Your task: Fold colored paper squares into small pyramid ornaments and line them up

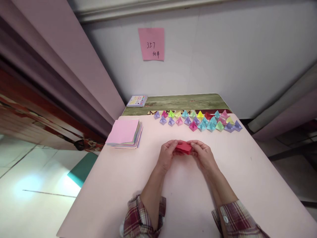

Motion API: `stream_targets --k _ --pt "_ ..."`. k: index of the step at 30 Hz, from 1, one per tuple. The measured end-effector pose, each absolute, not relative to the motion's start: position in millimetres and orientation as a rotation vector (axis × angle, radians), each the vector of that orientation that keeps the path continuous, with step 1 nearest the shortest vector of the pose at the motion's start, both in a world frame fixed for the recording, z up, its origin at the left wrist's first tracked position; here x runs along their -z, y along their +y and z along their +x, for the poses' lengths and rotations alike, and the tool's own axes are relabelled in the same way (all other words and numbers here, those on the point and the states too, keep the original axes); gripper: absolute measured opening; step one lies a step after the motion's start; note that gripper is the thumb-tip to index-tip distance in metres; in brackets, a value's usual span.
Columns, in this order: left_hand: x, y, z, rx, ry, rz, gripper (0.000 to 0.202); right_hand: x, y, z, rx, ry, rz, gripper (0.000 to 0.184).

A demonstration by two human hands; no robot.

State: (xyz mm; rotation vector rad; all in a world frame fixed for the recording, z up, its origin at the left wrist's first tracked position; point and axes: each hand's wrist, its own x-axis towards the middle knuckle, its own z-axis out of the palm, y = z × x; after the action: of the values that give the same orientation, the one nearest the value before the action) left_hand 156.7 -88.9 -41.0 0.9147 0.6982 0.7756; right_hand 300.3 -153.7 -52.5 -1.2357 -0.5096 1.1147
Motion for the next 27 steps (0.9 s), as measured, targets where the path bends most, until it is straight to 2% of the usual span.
stream_targets --k 8,13,21,27 --pt "41.7 -85.1 151.8 -0.785 0.631 0.850 0.040 47.8 -159.3 307.1 -1.224 -0.649 -1.126 0.041" --pt "41.8 -85.5 150.7 -0.769 0.663 0.902 0.042 51.4 -159.1 307.4 -1.209 -0.645 -1.128 0.040" --pt "44.7 -85.6 153.1 -0.778 0.656 0.872 0.030 49.5 -159.0 306.3 -1.187 -0.673 -1.160 0.035" --pt "51.9 -83.1 156.6 -0.879 0.793 0.832 0.030 44.7 -160.3 304.2 -1.265 -0.698 -1.180 0.043"
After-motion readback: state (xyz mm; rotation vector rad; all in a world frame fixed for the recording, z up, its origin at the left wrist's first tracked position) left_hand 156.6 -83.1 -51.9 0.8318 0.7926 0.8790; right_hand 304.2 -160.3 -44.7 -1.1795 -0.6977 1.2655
